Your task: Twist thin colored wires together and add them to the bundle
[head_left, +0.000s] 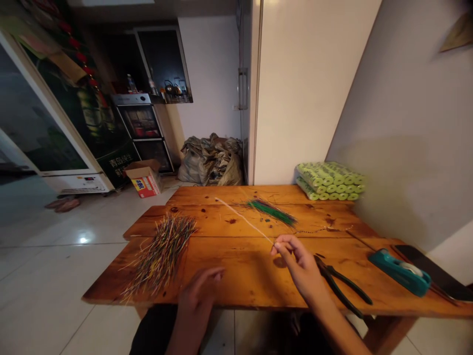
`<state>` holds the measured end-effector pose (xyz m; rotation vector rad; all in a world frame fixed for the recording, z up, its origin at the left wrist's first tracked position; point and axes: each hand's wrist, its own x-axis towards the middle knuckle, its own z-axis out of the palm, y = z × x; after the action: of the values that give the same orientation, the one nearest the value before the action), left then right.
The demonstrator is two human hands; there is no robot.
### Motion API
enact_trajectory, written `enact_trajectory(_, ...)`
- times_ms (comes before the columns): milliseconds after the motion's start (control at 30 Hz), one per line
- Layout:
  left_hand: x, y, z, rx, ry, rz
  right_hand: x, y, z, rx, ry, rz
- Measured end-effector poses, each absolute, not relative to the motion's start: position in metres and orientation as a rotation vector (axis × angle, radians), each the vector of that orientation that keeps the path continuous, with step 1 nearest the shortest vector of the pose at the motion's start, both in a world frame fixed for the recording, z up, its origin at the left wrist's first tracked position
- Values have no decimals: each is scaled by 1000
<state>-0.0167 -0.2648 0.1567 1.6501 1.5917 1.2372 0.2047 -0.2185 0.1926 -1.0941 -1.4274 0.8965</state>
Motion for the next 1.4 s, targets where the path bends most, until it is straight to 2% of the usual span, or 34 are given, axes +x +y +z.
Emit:
enact_trajectory(100, 14, -254, 186, 1506, 1313, 1339, 192, -238, 194, -1072, -1462, 851)
enact_trajectory(233, 35, -249, 195, 1386, 1109, 1398, 180, -258, 191, -1066, -1483, 904)
enact_trajectory(867, 35, -266, 200, 1279, 1116, 1438, 169, -283, 202, -940, -1229, 1426)
enact_trajectory(1400, 36, -272, 206, 1157, 1088, 1387, 170, -283, 195, -912, -1261, 1554)
